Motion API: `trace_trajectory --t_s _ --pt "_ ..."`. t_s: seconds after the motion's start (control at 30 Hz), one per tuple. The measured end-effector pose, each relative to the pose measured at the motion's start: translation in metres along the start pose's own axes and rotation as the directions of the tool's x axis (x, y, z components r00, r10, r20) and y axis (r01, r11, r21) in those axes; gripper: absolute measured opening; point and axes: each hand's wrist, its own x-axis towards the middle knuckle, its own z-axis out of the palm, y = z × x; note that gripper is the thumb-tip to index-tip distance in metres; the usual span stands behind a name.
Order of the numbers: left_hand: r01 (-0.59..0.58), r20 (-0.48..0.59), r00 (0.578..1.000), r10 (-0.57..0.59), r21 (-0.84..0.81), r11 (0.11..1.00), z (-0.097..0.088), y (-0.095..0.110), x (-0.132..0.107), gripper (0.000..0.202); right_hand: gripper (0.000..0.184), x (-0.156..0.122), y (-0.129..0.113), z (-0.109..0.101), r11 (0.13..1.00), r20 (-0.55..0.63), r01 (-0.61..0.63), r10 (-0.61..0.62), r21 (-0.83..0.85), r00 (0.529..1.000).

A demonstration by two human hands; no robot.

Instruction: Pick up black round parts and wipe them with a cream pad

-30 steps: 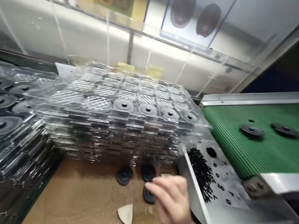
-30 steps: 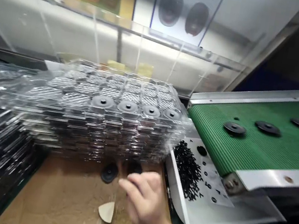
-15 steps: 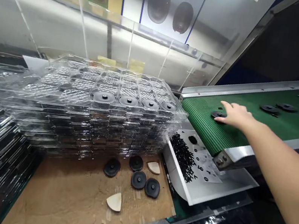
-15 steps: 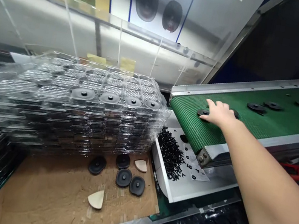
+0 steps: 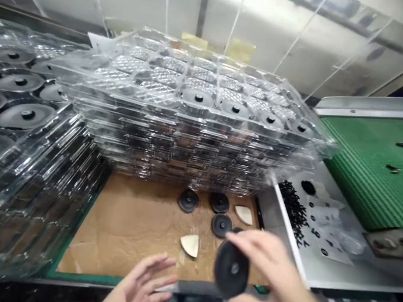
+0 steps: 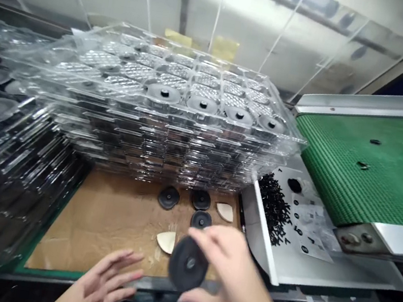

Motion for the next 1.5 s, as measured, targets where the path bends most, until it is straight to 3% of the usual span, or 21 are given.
trace_trajectory --t_s 0.1,0.17,0.23,0.33,0.43,0.53,0.7,0.8,0.93,1.03,1.1,1.17,1.27,1.3,1.4,1.43,1.5 --pt "-0.032 0.147 0.989 0.036 -0.031 0.999 0.025 -0.002 0.016 0.075 0.075 -0.018 -0.031 0.072 0.946 0.054 -0.161 0.152 0.282 0.987" --pt "0.010 0.202 0.979 -0.010 0.000 1.000 0.034 -0.003 0.022 0.075 0.077 -0.023 -0.043 0.098 0.899 0.014 -0.223 0.236 0.377 0.972" --pt "0.054 0.191 0.980 -0.051 -0.012 0.998 0.037 -0.001 0.023 0.074 0.078 -0.024 -0.051 0.111 0.875 -0.036 -0.245 0.285 0.417 0.958" --pt "0.074 0.137 0.989 -0.058 -0.110 0.991 0.032 0.008 0.018 0.071 0.078 -0.021 -0.050 0.117 0.870 0.022 -0.284 0.301 0.402 0.953" --pt "0.056 0.073 0.996 -0.040 -0.229 0.972 0.021 0.019 0.014 0.065 0.055 -0.017 -0.031 0.127 0.852 0.012 -0.435 0.451 0.292 0.892" --pt "0.011 0.016 1.000 -0.006 -0.331 0.944 0.011 0.026 0.012 0.062 0.037 -0.016 -0.013 0.150 0.818 -0.068 -0.529 0.555 0.225 0.829" --pt "-0.031 -0.066 0.998 0.009 -0.344 0.938 0.003 0.032 0.010 0.068 0.026 -0.019 -0.014 0.185 0.861 -0.083 -0.453 0.481 0.231 0.873" --pt "-0.033 -0.079 0.997 0.009 -0.311 0.950 0.005 0.037 0.009 0.066 0.027 -0.009 -0.012 0.179 0.887 -0.056 -0.383 0.410 0.260 0.911" --pt "-0.009 -0.041 0.999 -0.003 -0.286 0.958 0.012 0.043 0.008 0.064 0.019 0.026 -0.013 0.138 0.894 -0.068 -0.357 0.388 0.270 0.919" --pt "-0.013 -0.049 0.999 0.001 -0.249 0.968 0.020 0.044 0.008 0.061 0.021 0.050 -0.045 0.103 0.905 -0.145 -0.305 0.358 0.298 0.922" --pt "-0.022 -0.054 0.998 0.010 -0.224 0.974 0.023 0.044 0.007 0.061 0.023 0.056 -0.074 0.087 0.916 -0.195 -0.130 0.216 0.380 0.957" --pt "-0.021 -0.060 0.998 0.009 -0.207 0.978 0.025 0.044 0.005 0.064 0.024 0.058 -0.095 0.079 0.889 -0.117 -0.051 0.116 0.455 0.986" --pt "-0.042 -0.087 0.996 0.027 -0.183 0.982 0.030 0.043 0.003 0.069 0.020 0.057 -0.105 0.076 0.869 0.087 -0.116 0.085 0.480 0.993" --pt "-0.046 -0.083 0.996 0.032 -0.165 0.985 0.032 0.043 0.003 0.068 0.019 0.057 -0.104 0.076 0.878 0.072 -0.119 0.097 0.464 0.993" --pt "-0.016 -0.026 1.000 0.014 -0.109 0.994 0.041 0.043 0.000 0.058 0.025 0.052 -0.099 0.074 0.895 -0.166 -0.063 0.150 0.441 0.975" --pt "-0.015 -0.018 1.000 0.014 -0.098 0.995 0.043 0.043 -0.001 0.057 0.026 0.049 -0.098 0.072 0.877 -0.196 -0.039 0.150 0.478 0.969" --pt "-0.036 -0.023 0.999 0.033 -0.103 0.994 0.047 0.044 -0.003 0.062 0.025 0.041 -0.096 0.066 0.818 -0.112 -0.042 0.129 0.573 0.985"
